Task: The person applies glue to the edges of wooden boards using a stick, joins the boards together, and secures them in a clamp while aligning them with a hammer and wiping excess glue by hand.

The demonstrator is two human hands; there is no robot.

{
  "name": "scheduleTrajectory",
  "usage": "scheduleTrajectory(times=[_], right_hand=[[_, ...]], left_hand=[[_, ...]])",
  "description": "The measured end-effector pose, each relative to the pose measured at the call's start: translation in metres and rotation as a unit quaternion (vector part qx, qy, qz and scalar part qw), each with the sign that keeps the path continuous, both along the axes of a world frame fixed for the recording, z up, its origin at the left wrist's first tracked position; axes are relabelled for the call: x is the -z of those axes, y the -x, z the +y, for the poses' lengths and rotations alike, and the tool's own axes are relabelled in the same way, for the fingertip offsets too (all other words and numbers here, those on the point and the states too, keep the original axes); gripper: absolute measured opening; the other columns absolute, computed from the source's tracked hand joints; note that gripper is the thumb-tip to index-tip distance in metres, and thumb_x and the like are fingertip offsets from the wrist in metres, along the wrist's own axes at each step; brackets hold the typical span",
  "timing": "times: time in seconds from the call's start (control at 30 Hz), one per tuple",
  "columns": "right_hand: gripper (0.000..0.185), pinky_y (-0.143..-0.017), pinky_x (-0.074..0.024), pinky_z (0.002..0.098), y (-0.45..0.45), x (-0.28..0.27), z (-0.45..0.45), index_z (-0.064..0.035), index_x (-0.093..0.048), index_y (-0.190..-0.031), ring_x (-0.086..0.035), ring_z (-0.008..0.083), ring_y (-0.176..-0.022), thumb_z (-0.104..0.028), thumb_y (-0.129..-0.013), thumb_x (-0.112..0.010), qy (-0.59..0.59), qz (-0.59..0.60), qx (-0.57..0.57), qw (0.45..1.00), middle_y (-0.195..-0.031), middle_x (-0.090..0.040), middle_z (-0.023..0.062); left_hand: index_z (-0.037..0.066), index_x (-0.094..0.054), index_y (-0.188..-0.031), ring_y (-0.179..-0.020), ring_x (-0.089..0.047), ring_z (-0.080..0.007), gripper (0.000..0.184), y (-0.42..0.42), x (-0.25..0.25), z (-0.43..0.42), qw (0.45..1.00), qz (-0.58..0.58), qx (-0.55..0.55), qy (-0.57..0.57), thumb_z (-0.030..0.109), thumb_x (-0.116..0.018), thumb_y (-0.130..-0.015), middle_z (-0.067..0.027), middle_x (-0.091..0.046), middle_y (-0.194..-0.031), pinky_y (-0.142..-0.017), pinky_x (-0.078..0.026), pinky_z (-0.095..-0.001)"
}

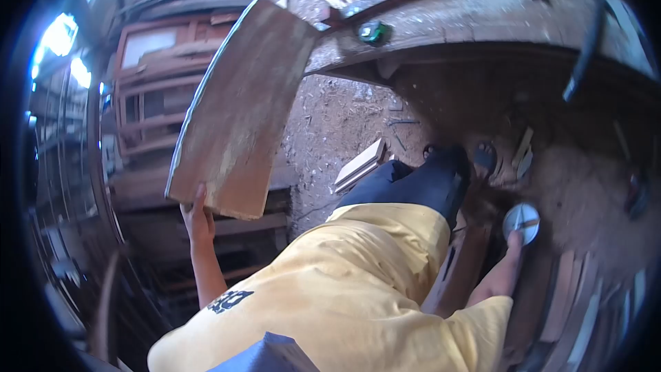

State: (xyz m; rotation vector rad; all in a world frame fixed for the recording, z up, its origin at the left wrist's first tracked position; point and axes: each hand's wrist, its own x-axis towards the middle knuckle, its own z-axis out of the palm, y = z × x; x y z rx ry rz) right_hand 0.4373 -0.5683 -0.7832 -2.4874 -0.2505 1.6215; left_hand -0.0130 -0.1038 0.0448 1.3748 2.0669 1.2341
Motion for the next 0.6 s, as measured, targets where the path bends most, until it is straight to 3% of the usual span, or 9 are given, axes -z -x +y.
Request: scheduleTrajectory(times=[0.07,0.1,0.17,0.2,0.3,0.37,0.43,0.5,0.6], right_hand=[[0.051,-0.113,-0.0438,0.0492,-0.01,0.026,-0.002,0.0049,-0.064,-0.134,-0.058,0.0427,-0.133,-0.021,-0.091,-0.06,0.002,0.004,0.032,0.999,-0.132,-0.066,0.0305],[0.051,-0.113,-0.0438,0.0492,-0.003,0.007,0.01,0.0049,-0.064,-0.134,-0.058,0.0427,-0.133,-0.021,-0.091,-0.06,0.002,0.005,0.029,1.0,-0.132,-0.066,0.0305],[0.051,-0.111,-0.0455,0.0492,-0.013,-0.048,0.063,0.0029,-0.063,-0.136,-0.059,0.0416,-0.132,-0.018,-0.09,-0.061,-0.003,-0.07,0.223,0.972,-0.133,-0.066,0.0303],[0.05,-0.109,-0.047,0.0485,-0.02,-0.076,0.098,0.002,-0.063,-0.136,-0.061,0.041,-0.129,-0.016,-0.089,-0.062,0.004,-0.109,0.192,0.975,-0.132,-0.066,0.0293],[0.045,-0.105,-0.0507,0.0466,-0.022,-0.142,0.202,0.0008,-0.065,-0.132,-0.065,0.0406,-0.12,-0.014,-0.089,-0.065,-0.175,-0.179,0.068,0.966,-0.127,-0.068,0.0261],[0.045,-0.103,-0.0525,0.0439,-0.012,-0.218,0.282,0.0026,-0.066,-0.128,-0.068,0.039,-0.115,-0.019,-0.089,-0.068,-0.278,-0.13,-0.018,0.952,-0.123,-0.071,0.0247],[0.044,-0.096,-0.0551,0.0373,0.013,-0.266,0.351,-0.0024,-0.064,-0.134,-0.071,0.0252,-0.108,-0.016,-0.092,-0.068,-0.369,-0.056,0.002,0.928,-0.117,-0.074,0.0188],[0.04,-0.093,-0.0551,0.0337,0.038,-0.367,0.415,-0.0036,-0.064,-0.135,-0.072,0.0204,-0.104,-0.016,-0.097,-0.066,-0.37,0.044,-0.033,0.927,-0.115,-0.074,0.0165],[0.04,-0.093,-0.0544,0.0354,0.088,-0.47,0.482,-0.0033,-0.064,-0.135,-0.072,0.022,-0.104,-0.02,-0.099,-0.067,-0.431,0.142,-0.148,0.879,-0.116,-0.074,0.0158]], left_hand=[[-0.001,-0.06,-0.133,-0.116,-0.064,-0.0179,0.051,-0.018,0.002,-0.019,0.998,-0.005,0.059,0.018,0.009,-0.084,-0.089,-0.0083,-0.067,-0.125,-0.102,-0.049,-0.0335],[-0.001,-0.06,-0.133,-0.116,-0.064,-0.0179,0.051,-0.018,0.001,-0.018,0.998,-0.004,0.055,0.018,0.009,-0.084,-0.089,-0.0083,-0.067,-0.125,-0.102,-0.049,-0.0335],[-0.001,-0.063,-0.129,-0.115,-0.064,-0.0172,0.047,-0.021,0.003,-0.023,0.997,0.01,0.073,0.018,0.01,-0.083,-0.089,-0.0079,-0.069,-0.123,-0.1,-0.048,-0.0325],[-0.001,-0.063,-0.129,-0.115,-0.064,-0.0172,0.047,-0.023,0.003,-0.023,0.997,0.002,0.07,0.017,0.01,-0.083,-0.089,-0.0079,-0.069,-0.123,-0.1,-0.048,-0.0325],[-0.003,-0.066,-0.126,-0.11,-0.066,-0.0157,0.041,-0.031,0.002,-0.023,0.997,0.006,0.079,0.019,0.011,-0.082,-0.09,-0.0078,-0.071,-0.119,-0.098,-0.049,-0.0308],[-0.004,-0.071,-0.119,-0.103,-0.068,-0.0141,0.033,-0.041,-0.003,-0.021,0.995,0.044,0.083,0.031,0.013,-0.081,-0.092,-0.0076,-0.074,-0.113,-0.094,-0.051,-0.0303],[-0.006,-0.073,-0.114,-0.098,-0.069,-0.0132,0.03,-0.042,-0.006,-0.019,0.997,0.033,0.068,0.025,0.014,-0.08,-0.093,-0.007,-0.076,-0.107,-0.089,-0.053,-0.0306],[-0.006,-0.073,-0.114,-0.094,-0.07,-0.0132,0.031,-0.043,-0.008,-0.019,0.994,0.02,0.1,0.044,0.015,-0.08,-0.093,-0.0068,-0.077,-0.105,-0.085,-0.054,-0.0304],[-0.007,-0.073,-0.115,-0.091,-0.07,-0.0128,0.032,-0.046,-0.01,-0.017,0.994,-0.021,0.096,0.05,0.017,-0.079,-0.094,-0.0077,-0.077,-0.102,-0.081,-0.055,-0.0307]])
